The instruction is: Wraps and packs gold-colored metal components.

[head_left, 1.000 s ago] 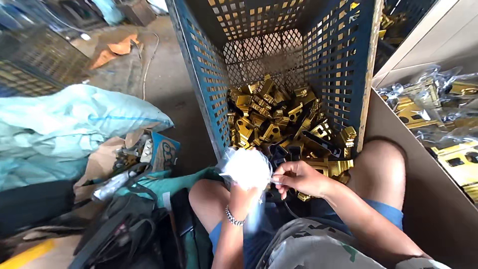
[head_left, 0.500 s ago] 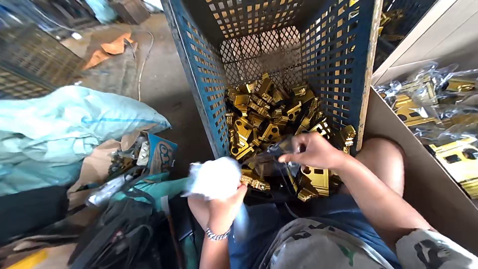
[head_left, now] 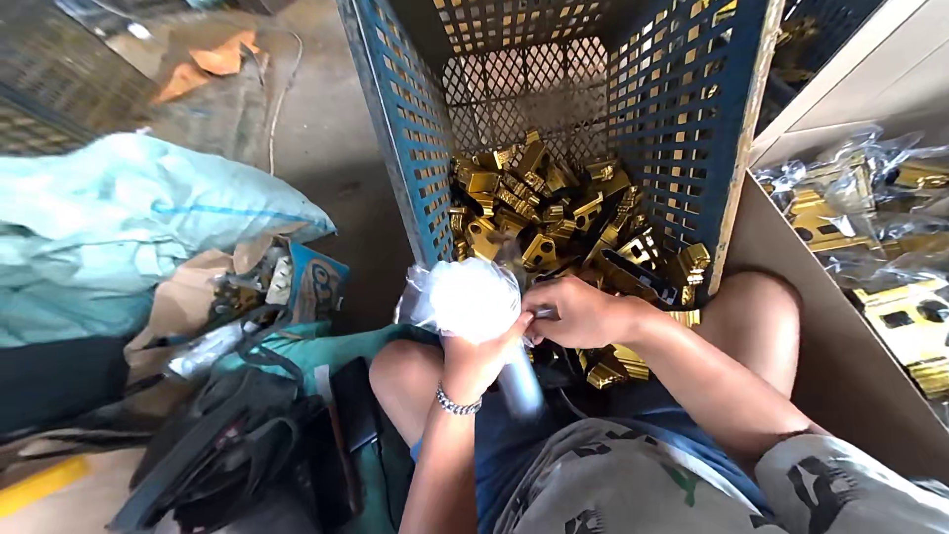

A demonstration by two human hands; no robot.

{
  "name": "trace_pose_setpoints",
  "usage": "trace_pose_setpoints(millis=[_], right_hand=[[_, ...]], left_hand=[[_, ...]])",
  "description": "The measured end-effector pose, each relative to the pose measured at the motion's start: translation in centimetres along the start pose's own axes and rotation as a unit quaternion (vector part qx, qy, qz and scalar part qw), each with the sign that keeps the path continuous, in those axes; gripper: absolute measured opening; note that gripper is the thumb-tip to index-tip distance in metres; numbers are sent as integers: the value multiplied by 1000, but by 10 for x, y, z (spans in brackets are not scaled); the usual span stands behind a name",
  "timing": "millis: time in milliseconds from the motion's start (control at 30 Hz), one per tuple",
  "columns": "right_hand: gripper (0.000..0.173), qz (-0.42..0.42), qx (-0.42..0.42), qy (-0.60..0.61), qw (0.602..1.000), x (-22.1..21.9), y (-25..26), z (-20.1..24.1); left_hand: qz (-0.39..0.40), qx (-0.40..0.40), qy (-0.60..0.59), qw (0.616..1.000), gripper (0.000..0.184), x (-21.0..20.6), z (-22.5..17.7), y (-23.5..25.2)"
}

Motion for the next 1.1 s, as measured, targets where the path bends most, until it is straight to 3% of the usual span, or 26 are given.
trace_pose_setpoints(millis=[67,167,233,300,400,467,533,633,700,767,833,933,1033,1100], right_hand=[[15,-17,-2,-3,1000,4,5,0],[21,-108,-19,76,991,16,5,-12],[25,-128,-9,95,987,11,6,-10],[22,-79,2,39,996,0,9,2],[30,14,-1,-76,997,-3,15,14],[26,-35,66,-81,994,12,18,14],[21,-128,127,-28,983,29,23,8],[24,-108,58,130,984,6,39,-22],[45,-83,-41,82,992,-35,56,-69],[64,-13,-159,-30,987,-83,67,-111],[57,-12,-169,-68,983,-101,70,-123],[42,-115,-114,82,983,-68,56,-117],[38,-241,-78,315,915,-6,14,-90],[40,-274,2,325,905,29,-18,-58]], left_hand=[[-41,-48,16,998,46,10,2,3],[-108,-27,-21,993,39,24,0,5],[-51,13,-67,996,46,15,-4,3],[40,26,-69,996,50,0,-8,-1],[53,-72,83,993,36,16,-15,-2],[3,-193,258,947,43,41,-23,-2],[-45,-254,343,903,46,61,-31,-3],[-172,-281,371,868,51,86,-35,-11],[-214,-203,270,917,63,98,-24,-10],[-228,-118,125,958,59,95,-11,-3],[-236,-82,51,967,54,83,-6,-1],[-255,-78,35,963,69,79,1,-4],[-254,-98,74,959,70,78,5,-4],[-237,-116,116,957,66,68,2,-7]])
Point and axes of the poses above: each hand's wrist, its own y-axis towards the middle knuckle, its own x-axis out of the back of the hand, z = x × y, the point moved 7 cm from there along y, towards the middle knuckle, and after that the axes turned 9 degrees about y, right-handed, at the moved point
